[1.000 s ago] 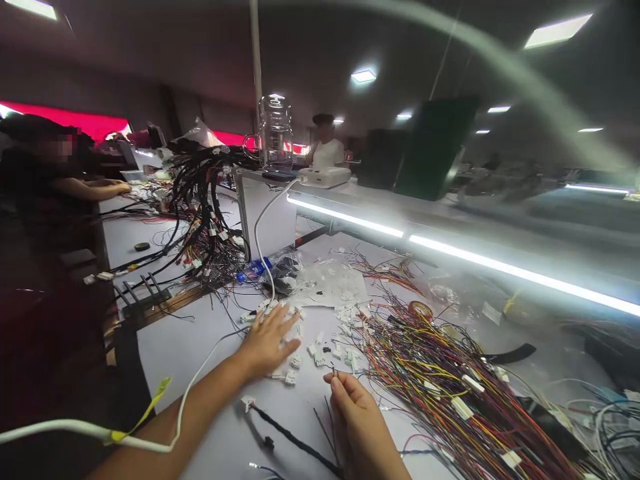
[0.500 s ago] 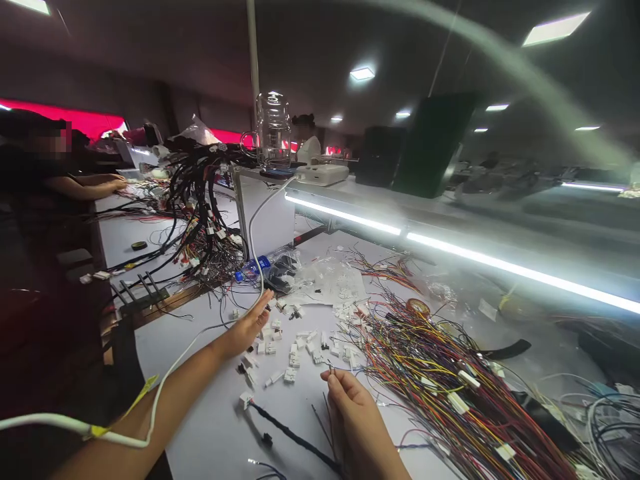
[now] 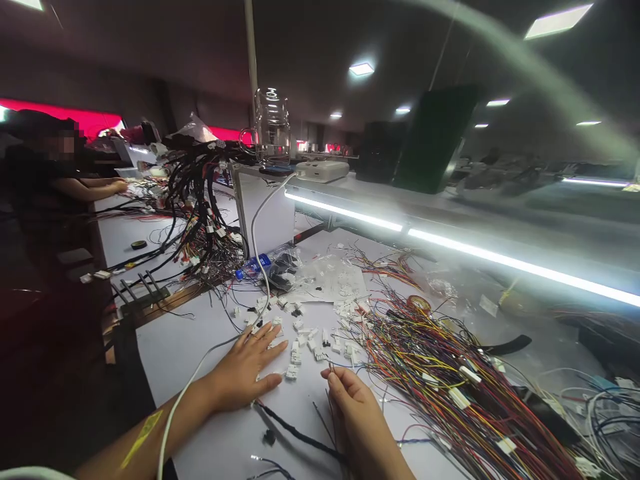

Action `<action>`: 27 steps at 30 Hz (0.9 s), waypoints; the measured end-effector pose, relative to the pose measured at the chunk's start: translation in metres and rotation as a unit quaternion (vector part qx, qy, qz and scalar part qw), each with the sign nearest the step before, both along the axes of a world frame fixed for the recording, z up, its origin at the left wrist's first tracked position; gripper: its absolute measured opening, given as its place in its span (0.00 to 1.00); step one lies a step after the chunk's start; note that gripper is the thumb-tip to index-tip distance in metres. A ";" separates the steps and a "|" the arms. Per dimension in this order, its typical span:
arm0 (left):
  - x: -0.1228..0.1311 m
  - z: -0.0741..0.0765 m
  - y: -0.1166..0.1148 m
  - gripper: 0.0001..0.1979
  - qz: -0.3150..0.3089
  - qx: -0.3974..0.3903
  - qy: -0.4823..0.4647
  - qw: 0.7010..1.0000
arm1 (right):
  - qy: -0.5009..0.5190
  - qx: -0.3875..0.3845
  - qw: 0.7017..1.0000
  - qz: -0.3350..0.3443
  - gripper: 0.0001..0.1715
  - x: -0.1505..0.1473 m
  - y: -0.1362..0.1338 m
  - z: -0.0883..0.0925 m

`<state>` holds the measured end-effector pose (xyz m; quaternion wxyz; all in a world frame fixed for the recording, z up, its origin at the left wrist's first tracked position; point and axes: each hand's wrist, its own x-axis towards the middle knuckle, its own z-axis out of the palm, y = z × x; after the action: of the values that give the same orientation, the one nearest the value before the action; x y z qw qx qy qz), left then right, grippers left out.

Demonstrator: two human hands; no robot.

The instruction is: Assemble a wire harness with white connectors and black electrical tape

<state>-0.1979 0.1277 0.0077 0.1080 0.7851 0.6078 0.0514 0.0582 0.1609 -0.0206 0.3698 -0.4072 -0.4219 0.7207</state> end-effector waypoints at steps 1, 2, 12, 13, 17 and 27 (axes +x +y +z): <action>0.001 0.000 0.003 0.31 0.007 -0.001 0.001 1.000 | -0.003 -0.004 1.000 0.003 0.31 0.000 0.000 -0.002; 0.002 0.000 0.006 0.31 0.014 -0.003 0.003 1.000 | -0.004 -0.009 1.000 0.006 0.32 0.000 0.001 -0.003; -0.002 -0.008 0.045 0.34 0.042 -0.033 0.006 0.999 | -0.026 0.061 0.998 -0.013 0.26 0.001 0.006 0.001; -0.002 -0.010 0.049 0.34 0.047 -0.028 0.008 0.998 | -0.028 0.063 0.998 -0.012 0.25 0.001 0.006 0.002; 0.015 -0.011 0.068 0.30 0.052 0.054 0.013 0.997 | -0.044 0.075 0.996 -0.007 0.22 -0.001 0.007 0.006; 0.107 -0.003 0.164 0.28 -0.023 0.065 0.001 0.998 | -0.088 0.116 0.984 0.103 0.14 0.007 0.006 0.023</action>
<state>-0.0913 0.2917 0.0045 0.0569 0.8045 0.5848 0.0873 0.0652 0.1666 0.0022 0.3001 -0.3778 -0.5730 0.6625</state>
